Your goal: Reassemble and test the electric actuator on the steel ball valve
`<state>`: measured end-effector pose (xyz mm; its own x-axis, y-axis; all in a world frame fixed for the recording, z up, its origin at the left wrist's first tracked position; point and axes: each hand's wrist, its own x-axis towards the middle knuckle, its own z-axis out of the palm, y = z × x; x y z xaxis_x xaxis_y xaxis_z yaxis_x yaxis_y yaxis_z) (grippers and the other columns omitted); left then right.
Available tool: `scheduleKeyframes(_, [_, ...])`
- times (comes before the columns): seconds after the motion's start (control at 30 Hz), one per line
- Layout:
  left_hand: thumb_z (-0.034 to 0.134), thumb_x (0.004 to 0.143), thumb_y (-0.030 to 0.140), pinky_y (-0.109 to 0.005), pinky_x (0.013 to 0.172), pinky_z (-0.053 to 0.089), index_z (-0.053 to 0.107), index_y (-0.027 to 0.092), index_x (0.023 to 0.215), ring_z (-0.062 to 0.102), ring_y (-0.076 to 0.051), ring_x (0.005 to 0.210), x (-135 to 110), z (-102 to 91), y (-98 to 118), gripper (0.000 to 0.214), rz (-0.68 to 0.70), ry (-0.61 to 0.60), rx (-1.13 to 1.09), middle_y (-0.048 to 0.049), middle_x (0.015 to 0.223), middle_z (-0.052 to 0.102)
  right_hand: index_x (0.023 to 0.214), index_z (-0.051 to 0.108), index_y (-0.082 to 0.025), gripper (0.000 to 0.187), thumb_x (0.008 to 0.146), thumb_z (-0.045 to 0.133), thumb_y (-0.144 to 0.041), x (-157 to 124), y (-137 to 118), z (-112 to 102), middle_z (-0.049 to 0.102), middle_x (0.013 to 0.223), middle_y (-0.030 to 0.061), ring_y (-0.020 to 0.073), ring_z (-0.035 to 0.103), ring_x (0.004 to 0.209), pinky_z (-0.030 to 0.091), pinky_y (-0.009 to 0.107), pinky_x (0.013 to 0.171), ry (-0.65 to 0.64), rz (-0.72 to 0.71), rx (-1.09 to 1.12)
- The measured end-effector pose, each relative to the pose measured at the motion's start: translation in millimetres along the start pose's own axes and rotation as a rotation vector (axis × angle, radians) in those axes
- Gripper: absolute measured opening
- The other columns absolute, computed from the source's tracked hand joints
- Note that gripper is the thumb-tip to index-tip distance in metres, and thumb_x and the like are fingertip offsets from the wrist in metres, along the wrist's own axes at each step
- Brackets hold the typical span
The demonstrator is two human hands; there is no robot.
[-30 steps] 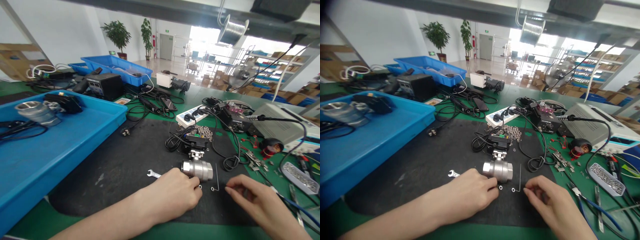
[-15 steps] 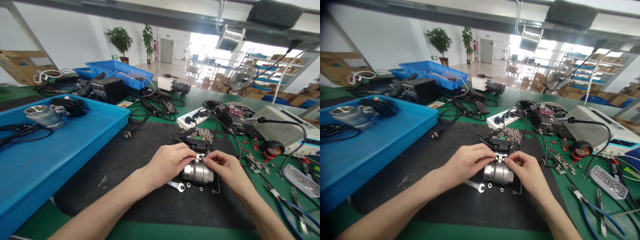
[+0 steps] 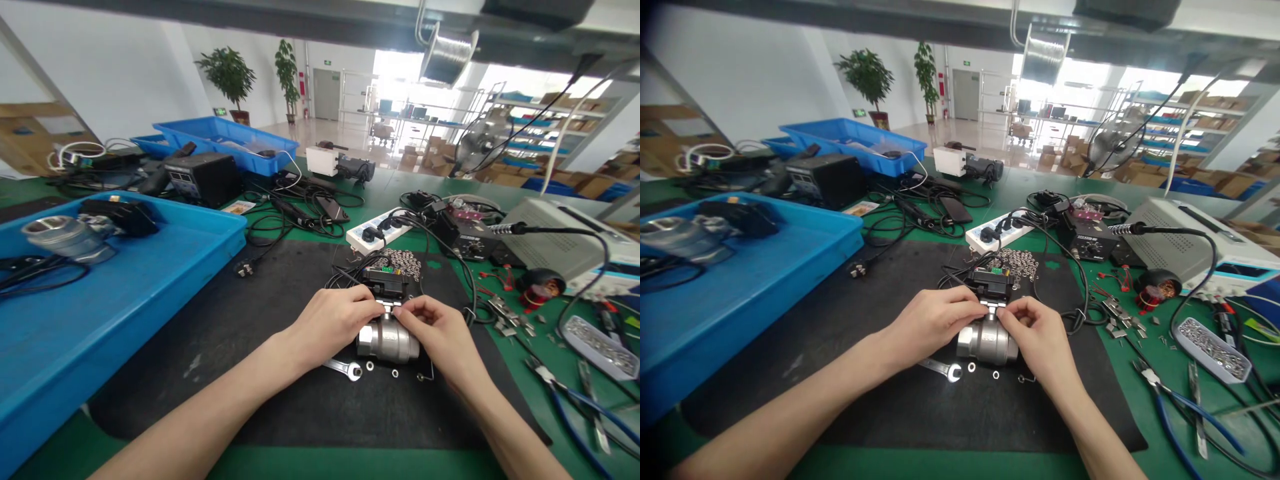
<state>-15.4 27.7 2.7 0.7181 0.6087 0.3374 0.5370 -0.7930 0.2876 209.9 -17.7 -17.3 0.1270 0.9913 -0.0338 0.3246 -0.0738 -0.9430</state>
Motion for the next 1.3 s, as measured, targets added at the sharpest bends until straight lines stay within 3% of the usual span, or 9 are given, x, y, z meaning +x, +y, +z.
scheduleKeyframes(0.23, [0.050,0.104,0.028,-0.028,0.062,0.040,0.069,0.028,0.112,0.064,-0.015,0.086,3.4,-3.2,-3.7,0.020,0.131,0.049,0.176,0.0012,0.111,0.067,0.084,0.072,-0.020,0.035,0.082,0.074,-0.055,-1.7,6.7,2.1,0.068,0.075,0.0015,0.0151,0.051,0.066,0.035,0.030,0.059,0.036,0.023,0.004])
scheduleKeyframes(0.5, [0.042,0.107,0.022,-0.035,0.084,0.049,0.067,0.022,0.121,0.058,-0.020,0.099,8.5,-6.5,-11.3,0.028,0.326,0.035,0.217,-0.0045,0.119,0.067,0.084,0.074,-0.020,0.036,0.085,0.070,-0.056,-5.5,6.6,2.3,0.069,0.077,0.0012,0.0160,0.052,0.069,0.036,0.030,0.062,0.013,0.037,-0.007])
scheduleKeyframes(0.67, [0.043,0.106,0.022,-0.036,0.083,0.050,0.066,0.020,0.121,0.059,-0.021,0.099,9.6,-6.5,-13.7,0.028,0.358,0.028,0.236,-0.0052,0.119,0.068,0.082,0.074,-0.021,0.037,0.087,0.067,-0.057,-6.9,6.7,2.5,0.068,0.076,0.0000,0.0166,0.053,0.072,0.037,0.030,0.064,0.019,0.025,-0.027])
scheduleKeyframes(1.0, [0.050,0.104,0.020,-0.032,0.080,0.052,0.068,0.019,0.111,0.067,-0.017,0.094,5.6,2.6,-20.3,0.019,0.366,0.175,0.162,-0.0038,0.117,0.073,0.087,0.077,-0.021,0.038,0.088,0.066,-0.057,-7.1,3.9,0.9,0.074,0.085,0.0014,0.0195,0.059,0.081,0.041,0.030,0.071,-0.009,0.041,0.023])
scheduleKeyframes(1.3, [0.051,0.103,0.019,-0.032,0.076,0.052,0.067,0.019,0.115,0.069,-0.018,0.090,4.8,-3.2,-19.7,0.020,0.416,0.178,0.235,-0.0047,0.120,0.074,0.089,0.077,-0.019,0.037,0.085,0.070,-0.055,-8.1,2.4,1.6,0.074,0.086,0.0032,0.0197,0.057,0.080,0.040,0.031,0.069,-0.027,0.085,0.065])
